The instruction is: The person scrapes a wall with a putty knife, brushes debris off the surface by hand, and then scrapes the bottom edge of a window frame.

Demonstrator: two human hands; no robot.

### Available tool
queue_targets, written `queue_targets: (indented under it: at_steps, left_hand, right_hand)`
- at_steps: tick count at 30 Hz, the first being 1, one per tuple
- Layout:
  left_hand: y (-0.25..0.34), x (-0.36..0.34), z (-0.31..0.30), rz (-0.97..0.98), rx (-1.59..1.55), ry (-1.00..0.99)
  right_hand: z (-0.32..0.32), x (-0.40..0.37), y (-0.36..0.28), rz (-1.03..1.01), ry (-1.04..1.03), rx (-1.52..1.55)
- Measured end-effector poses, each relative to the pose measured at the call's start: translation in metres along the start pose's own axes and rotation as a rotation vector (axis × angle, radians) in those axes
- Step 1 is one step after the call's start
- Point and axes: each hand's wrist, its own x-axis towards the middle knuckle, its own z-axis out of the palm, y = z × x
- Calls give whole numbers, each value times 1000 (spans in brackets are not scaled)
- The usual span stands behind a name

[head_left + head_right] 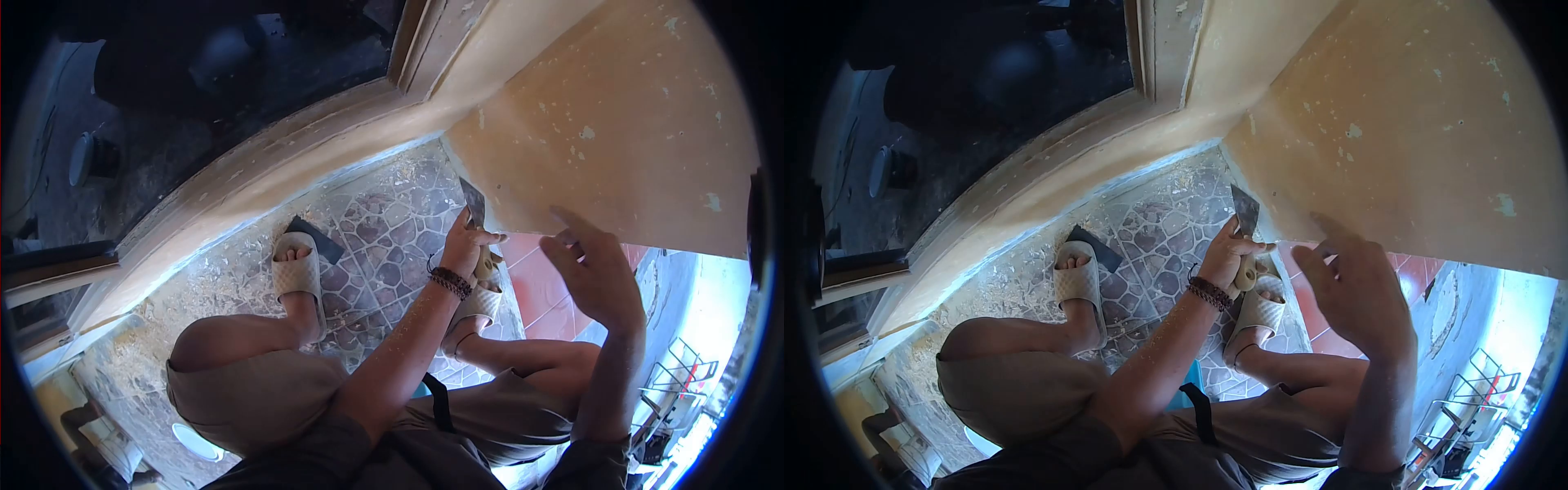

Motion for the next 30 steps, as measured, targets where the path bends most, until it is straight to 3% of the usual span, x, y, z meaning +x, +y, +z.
queue_targets:
  at_steps: [2, 5, 7, 8, 11, 12, 14, 16, 18, 21, 23, 25, 26, 30]
  left_hand:
    - [2, 2, 3, -19, 11, 63]
    - [-16, 4, 3, -114, 58, 217]
    - [-31, 6, 8, -191, 116, 308]
    - [-41, 9, 12, -192, 107, 390]
    - [-75, 25, 9, -138, 157, 338]
    - [-64, 16, 20, -166, 301, 352]
    - [-102, 34, -17, 138, 720, 107]
    - [-94, 30, -11, 183, 844, 56]
    - [-72, 25, 14, -40, 692, 211]
    - [-106, 58, -14, 156, 962, 296]
    - [-71, 67, -12, -23, 638, 250]
    - [-73, 63, -13, -176, 614, 246]
    - [-83, 50, -6, -39, 787, 236]
    - [-96, 42, 1, 202, 971, 244]
  right_hand:
    - [-12, -1, 2, -27, 59, 6]
    - [-29, -16, 2, -261, 441, -54]
    - [-44, -27, 21, -546, 790, -133]
    - [-52, -36, 34, -552, 948, -232]
    - [-80, -62, 79, -332, 1305, -534]
    - [-87, -65, 93, -244, 1321, -567]
    - [-97, -62, 122, -74, 1304, -603]
    - [-101, -49, 145, 36, 1251, -598]
    - [-102, -34, 162, 108, 1211, -591]
    - [-101, -16, 172, 165, 1172, -598]
    - [-102, -9, 176, 180, 1164, -606]
    - [-101, -5, 177, 185, 1156, -622]
    - [-100, -4, 176, 185, 1153, -621]
    - [-97, 5, 174, 199, 1118, -652]
